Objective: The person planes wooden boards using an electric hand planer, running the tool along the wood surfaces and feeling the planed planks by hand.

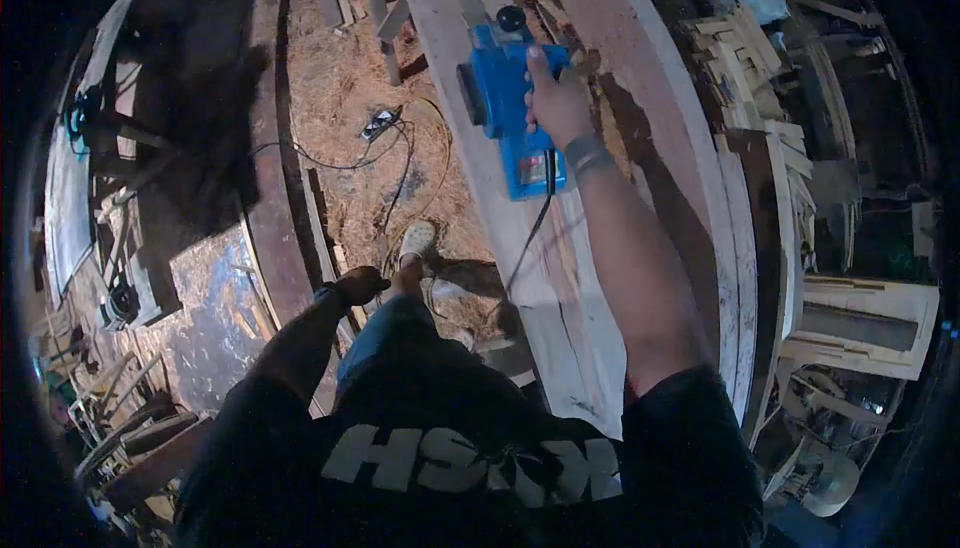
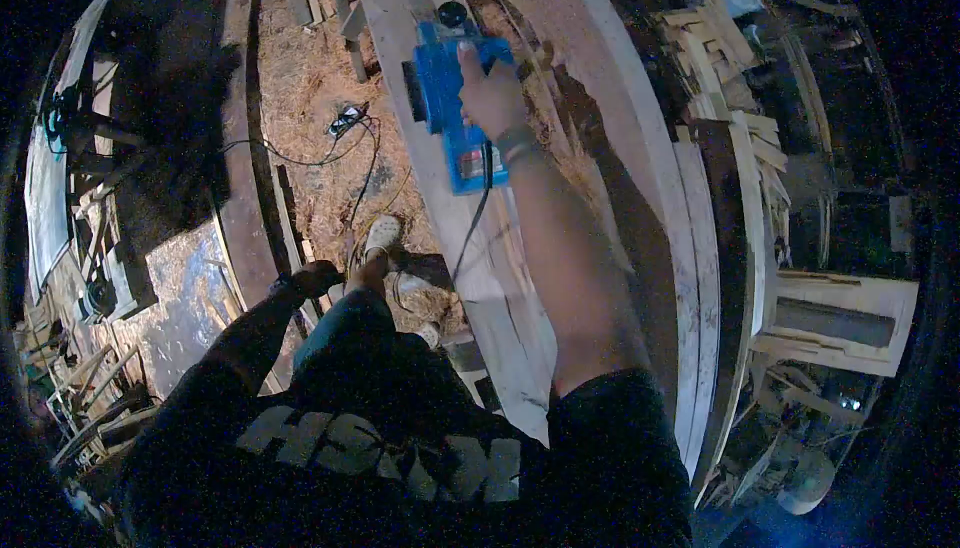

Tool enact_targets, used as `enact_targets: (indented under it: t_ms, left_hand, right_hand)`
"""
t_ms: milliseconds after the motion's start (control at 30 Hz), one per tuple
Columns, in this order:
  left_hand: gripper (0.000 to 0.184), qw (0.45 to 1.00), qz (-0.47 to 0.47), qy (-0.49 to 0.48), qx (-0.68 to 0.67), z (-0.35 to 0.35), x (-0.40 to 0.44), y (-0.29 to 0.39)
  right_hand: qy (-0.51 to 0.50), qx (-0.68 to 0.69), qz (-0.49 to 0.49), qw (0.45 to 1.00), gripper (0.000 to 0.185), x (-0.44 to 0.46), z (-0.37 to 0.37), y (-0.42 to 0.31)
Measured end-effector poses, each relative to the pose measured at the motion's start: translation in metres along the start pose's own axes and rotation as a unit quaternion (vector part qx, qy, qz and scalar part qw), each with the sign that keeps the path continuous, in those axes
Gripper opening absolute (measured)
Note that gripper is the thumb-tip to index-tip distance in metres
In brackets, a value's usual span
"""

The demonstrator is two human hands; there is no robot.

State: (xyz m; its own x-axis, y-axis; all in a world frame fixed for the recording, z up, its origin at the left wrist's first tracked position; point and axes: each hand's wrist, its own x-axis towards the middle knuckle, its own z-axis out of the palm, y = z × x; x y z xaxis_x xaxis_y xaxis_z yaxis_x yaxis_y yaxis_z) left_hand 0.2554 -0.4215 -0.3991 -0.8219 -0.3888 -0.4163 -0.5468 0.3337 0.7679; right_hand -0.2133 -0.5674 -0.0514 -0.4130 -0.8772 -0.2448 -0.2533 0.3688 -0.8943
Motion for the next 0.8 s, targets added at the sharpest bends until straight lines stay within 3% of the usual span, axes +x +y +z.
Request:
enact_targets:
  t_ms: [67,167,267,367,400,500,567,633,700,767,800]
  left_hand:
    - [0.049,0.980,-0.199,-0.021,-0.015,-0.025,-0.004,0.033]
    - [0.057,0.954,-0.287,-0.055,-0.064,-0.054,-0.014,0.053]
    - [0.054,0.971,-0.233,0.003,-0.049,-0.031,-0.029,0.002]
    - [0.047,0.981,-0.180,0.056,-0.040,-0.044,-0.030,-0.008]
    - [0.040,0.980,-0.171,0.082,-0.058,-0.027,-0.029,-0.047]
    - [0.036,0.974,-0.219,0.052,0.019,-0.056,-0.003,-0.066]
    - [0.031,0.972,-0.073,0.142,0.174,-0.084,0.008,-0.085]
    - [0.026,0.960,-0.126,0.231,-0.098,-0.136,0.027,-0.054]
    - [0.028,0.921,0.019,0.356,0.155,-0.215,0.038,0.051]
    - [0.032,0.914,-0.102,0.392,-0.001,-0.262,0.054,0.153]
    - [0.034,0.918,-0.046,0.393,-0.023,-0.271,0.071,0.163]
  right_hand:
    - [-0.016,0.013,-0.008,1.000,0.065,0.016,0.009,-0.024]
    - [0.001,-0.004,-0.023,1.000,0.065,0.065,0.026,-0.030]
    - [-0.009,0.005,-0.028,1.000,0.064,0.103,0.042,-0.054]
    - [-0.041,0.045,-0.050,0.997,0.061,0.145,0.061,-0.079]
    - [-0.048,0.065,-0.055,0.995,0.060,0.159,0.068,-0.084]
    - [-0.078,0.099,-0.072,0.989,0.057,0.199,0.087,-0.093]
    - [-0.102,0.083,-0.085,0.988,0.056,0.212,0.092,-0.092]
    - [-0.114,0.052,-0.101,0.987,0.055,0.219,0.088,-0.084]
    - [-0.095,0.027,-0.107,0.989,0.054,0.199,0.075,-0.070]
    - [-0.057,0.011,-0.110,0.992,0.060,0.141,0.056,-0.043]
    - [-0.038,0.002,-0.110,0.993,0.064,0.112,0.047,-0.030]
